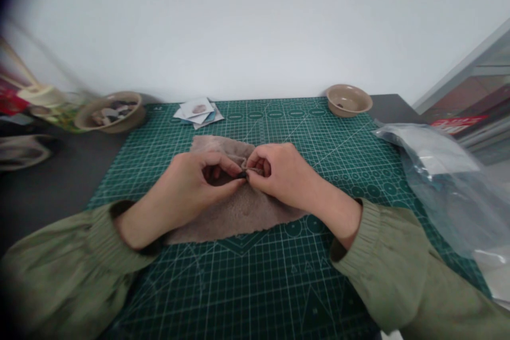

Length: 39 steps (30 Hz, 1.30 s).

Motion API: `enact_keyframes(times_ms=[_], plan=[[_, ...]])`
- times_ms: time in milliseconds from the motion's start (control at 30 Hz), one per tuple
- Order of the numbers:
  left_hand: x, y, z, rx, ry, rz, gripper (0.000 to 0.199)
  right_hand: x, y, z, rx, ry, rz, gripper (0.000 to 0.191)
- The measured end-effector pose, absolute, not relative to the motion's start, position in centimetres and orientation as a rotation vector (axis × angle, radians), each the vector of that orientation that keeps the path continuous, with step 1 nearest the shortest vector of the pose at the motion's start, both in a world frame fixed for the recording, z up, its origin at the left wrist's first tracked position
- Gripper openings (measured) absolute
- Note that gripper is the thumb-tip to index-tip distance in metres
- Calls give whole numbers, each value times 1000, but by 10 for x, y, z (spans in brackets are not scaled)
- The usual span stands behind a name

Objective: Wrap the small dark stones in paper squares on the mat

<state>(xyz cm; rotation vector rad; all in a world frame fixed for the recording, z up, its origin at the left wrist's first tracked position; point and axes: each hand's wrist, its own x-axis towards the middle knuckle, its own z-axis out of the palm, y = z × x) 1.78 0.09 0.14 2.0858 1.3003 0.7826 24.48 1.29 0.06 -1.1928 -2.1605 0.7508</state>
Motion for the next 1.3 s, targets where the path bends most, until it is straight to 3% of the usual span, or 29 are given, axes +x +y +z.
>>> enact_keyframes(times_ms=[333,600,1000,1300], plan=[[15,2,3,2095,1292,768,7,256,15,10,-1063,-2295,934,4],[-1,13,2,1930,1077,739,19,268,27,8,-1158,-2358,381,16],[-2,14,4,1800,971,830,15,278,36,0,-1213,-2340,381,4],[-2,17,-4,1780,952,823,21,285,45,-11,-1361,-2240,219,10]])
